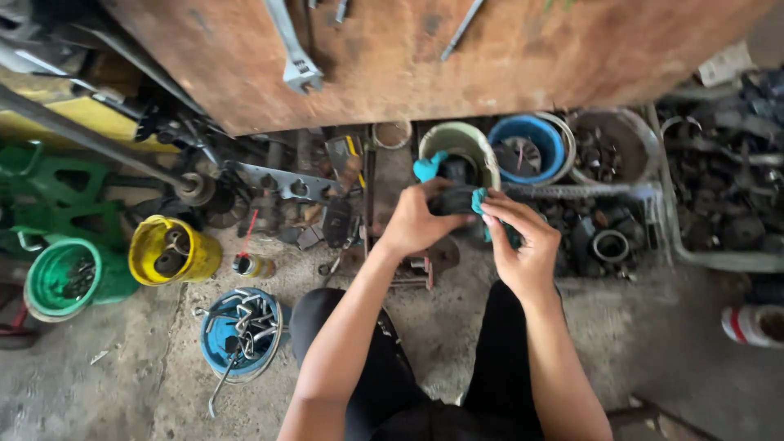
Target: The person sits in a workshop and wipes various mechanical parts with a blue cloth. They handle a cylindrical metal part, a small metal ring, and a larger metal component, cleaning each one before placing them into a white bucket or a plastic basket.
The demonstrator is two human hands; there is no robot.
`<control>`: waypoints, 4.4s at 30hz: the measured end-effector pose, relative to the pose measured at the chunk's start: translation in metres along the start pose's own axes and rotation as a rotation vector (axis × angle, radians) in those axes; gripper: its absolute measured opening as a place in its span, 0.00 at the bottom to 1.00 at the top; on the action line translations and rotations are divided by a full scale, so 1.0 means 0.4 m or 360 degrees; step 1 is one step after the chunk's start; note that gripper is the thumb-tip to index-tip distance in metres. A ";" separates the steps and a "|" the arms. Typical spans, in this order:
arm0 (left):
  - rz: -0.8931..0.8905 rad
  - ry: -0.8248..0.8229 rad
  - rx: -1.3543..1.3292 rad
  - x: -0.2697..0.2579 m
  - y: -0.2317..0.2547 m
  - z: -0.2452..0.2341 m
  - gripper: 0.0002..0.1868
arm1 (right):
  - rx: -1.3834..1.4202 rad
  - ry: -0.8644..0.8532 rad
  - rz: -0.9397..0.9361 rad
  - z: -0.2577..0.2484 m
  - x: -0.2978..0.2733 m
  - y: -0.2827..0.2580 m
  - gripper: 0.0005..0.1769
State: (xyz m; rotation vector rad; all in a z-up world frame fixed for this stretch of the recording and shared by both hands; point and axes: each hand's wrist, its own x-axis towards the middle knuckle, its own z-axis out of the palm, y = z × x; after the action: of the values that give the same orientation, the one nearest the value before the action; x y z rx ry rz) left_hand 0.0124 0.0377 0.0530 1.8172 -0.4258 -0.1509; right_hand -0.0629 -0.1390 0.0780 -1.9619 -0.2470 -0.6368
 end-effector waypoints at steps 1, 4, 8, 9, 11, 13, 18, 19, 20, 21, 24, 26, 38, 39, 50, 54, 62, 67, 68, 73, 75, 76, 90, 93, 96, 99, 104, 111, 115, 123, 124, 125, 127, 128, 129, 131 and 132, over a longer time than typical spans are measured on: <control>-0.0013 -0.0023 -0.0007 -0.001 -0.003 0.008 0.25 | -0.0010 0.0007 0.0025 0.001 -0.009 0.004 0.09; 0.0011 0.0081 0.0022 0.000 -0.014 0.033 0.32 | -0.0063 0.0118 -0.0018 -0.001 -0.032 0.020 0.09; -0.0028 0.0113 -0.0205 0.007 -0.050 0.071 0.31 | 0.0029 0.0229 0.0067 -0.005 -0.071 0.096 0.07; -0.0067 0.0123 -0.0345 0.013 -0.060 0.080 0.30 | 0.0094 0.0280 0.0099 -0.004 -0.081 0.126 0.06; -0.0183 0.0050 -0.0607 0.012 -0.076 0.102 0.31 | 0.0508 0.0446 0.0400 0.009 -0.098 0.194 0.08; -0.0303 -0.0008 -0.0870 0.008 -0.098 0.134 0.31 | 0.0921 0.0612 0.0690 0.018 -0.113 0.230 0.09; -0.0373 -0.0033 -0.1745 0.002 -0.189 0.194 0.38 | 0.0824 0.0515 0.0905 0.050 -0.116 0.187 0.10; -0.0386 -0.0011 -0.1756 -0.005 -0.145 0.178 0.38 | 0.0819 0.0493 0.0922 0.047 -0.099 0.133 0.10; -0.0303 -0.0115 -0.2086 -0.011 -0.102 0.160 0.38 | 0.0631 0.0410 0.0537 0.047 -0.080 0.078 0.09; -0.0201 -0.0226 -0.2405 -0.012 -0.059 0.134 0.39 | 0.0454 0.0321 0.0144 0.052 -0.059 0.024 0.09; 0.0029 -0.0615 -0.3090 -0.014 0.018 0.100 0.45 | 0.0154 0.0097 -0.0085 0.064 -0.036 -0.040 0.10; -0.0036 -0.0535 -0.2913 -0.014 0.008 0.087 0.44 | 0.0074 0.0091 -0.0275 0.064 -0.037 -0.050 0.11; 0.0242 -0.0600 -0.2448 -0.013 0.052 0.056 0.49 | -0.0092 0.0194 -0.0200 0.064 0.025 -0.096 0.13; 0.0248 -0.0584 -0.2381 -0.012 0.055 0.055 0.48 | 0.0040 0.0185 -0.0104 0.067 0.039 -0.109 0.13; 0.0278 -0.0458 -0.2561 -0.004 0.057 -0.020 0.51 | -0.0224 -0.0103 -0.0599 0.075 -0.013 -0.095 0.13; 0.0273 -0.0462 -0.2446 -0.006 0.074 -0.003 0.51 | -0.0194 0.0176 -0.0363 0.073 0.033 -0.092 0.11; 0.0230 -0.0482 -0.2552 -0.004 0.014 0.009 0.48 | 0.0004 -0.0094 -0.0519 0.113 0.053 -0.182 0.11; 0.0106 -0.0282 -0.2694 0.007 -0.053 0.001 0.42 | -0.0084 -0.0257 -0.0813 0.118 -0.025 -0.106 0.13; 0.0099 -0.0175 -0.2717 0.009 -0.066 0.002 0.39 | -0.0112 -0.0137 -0.0703 0.117 -0.039 -0.082 0.13; -0.0250 0.0377 -0.2334 0.032 -0.120 0.042 0.22 | -0.0055 0.0144 -0.0317 0.098 -0.064 -0.037 0.11; -0.0475 0.0536 -0.2048 0.030 -0.107 0.055 0.18 | -0.0064 0.0157 -0.0427 0.102 -0.061 -0.039 0.11; -0.0474 0.0537 -0.2047 0.027 -0.091 0.052 0.18 | -0.0062 0.0158 -0.0428 0.101 -0.055 -0.036 0.11; -0.0571 -0.0066 -0.1958 -0.003 -0.015 0.046 0.27 | 0.0044 0.0413 -0.0028 0.052 0.012 0.006 0.09; -0.0534 0.0028 -0.2088 -0.001 -0.057 0.059 0.27 | -0.0171 0.0418 -0.0289 0.055 0.007 -0.013 0.11; -0.0458 0.0071 -0.2137 -0.009 -0.037 0.053 0.29 | -0.0308 0.0359 -0.0471 0.052 0.008 -0.032 0.12; -0.0308 0.0076 -0.1786 -0.012 -0.019 0.052 0.29 | -0.0285 0.0292 -0.0540 0.054 0.006 -0.035 0.14; -0.0140 0.0211 -0.1356 -0.016 -0.060 0.077 0.31 | -0.0342 0.0205 -0.0595 0.063 0.025 -0.019 0.15; 0.0111 0.0138 -0.1013 -0.030 0.015 0.051 0.23 | -0.0299 0.0161 -0.0321 0.035 0.022 -0.037 0.20; 0.0177 0.0125 -0.0803 -0.029 0.003 0.045 0.21 | -0.0293 0.0086 -0.0174 0.019 0.025 -0.034 0.22; 0.0219 0.0215 -0.0458 -0.033 0.000 0.083 0.19 | -0.0196 0.0017 0.0143 0.021 -0.001 0.010 0.19; 0.0217 0.0209 -0.0455 -0.030 -0.006 0.087 0.19 | -0.0194 0.0021 0.0148 0.025 -0.003 0.023 0.19; 0.0224 0.0238 -0.0428 -0.029 -0.013 0.090 0.18 | -0.0129 0.0048 0.0324 0.030 -0.007 0.035 0.18; 0.0220 0.0254 -0.0402 -0.026 -0.030 0.099 0.18 | -0.0066 0.0077 0.0516 0.041 -0.016 0.054 0.17; 0.0220 0.0295 -0.0459 -0.024 -0.042 0.105 0.18 | 0.0148 0.0096 0.0576 0.046 -0.021 0.060 0.16; 0.0223 0.0330 -0.0527 -0.019 -0.054 0.117 0.19 | 0.0351 0.0120 0.0633 0.047 -0.026 0.069 0.16; 0.0081 0.0401 -0.0776 -0.007 -0.104 0.140 0.18 | 0.0066 0.0188 0.0337 0.062 -0.037 0.040 0.17; -0.0058 0.0488 -0.1009 0.001 -0.129 0.154 0.17 | -0.0204 0.0229 0.0024 0.068 -0.039 0.028 0.18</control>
State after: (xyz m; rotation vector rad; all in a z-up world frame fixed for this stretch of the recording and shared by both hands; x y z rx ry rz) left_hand 0.0040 -0.0062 -0.0138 1.1955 -0.1040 -0.0233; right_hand -0.0624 -0.1186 0.0515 -2.0269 -0.1045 -0.7967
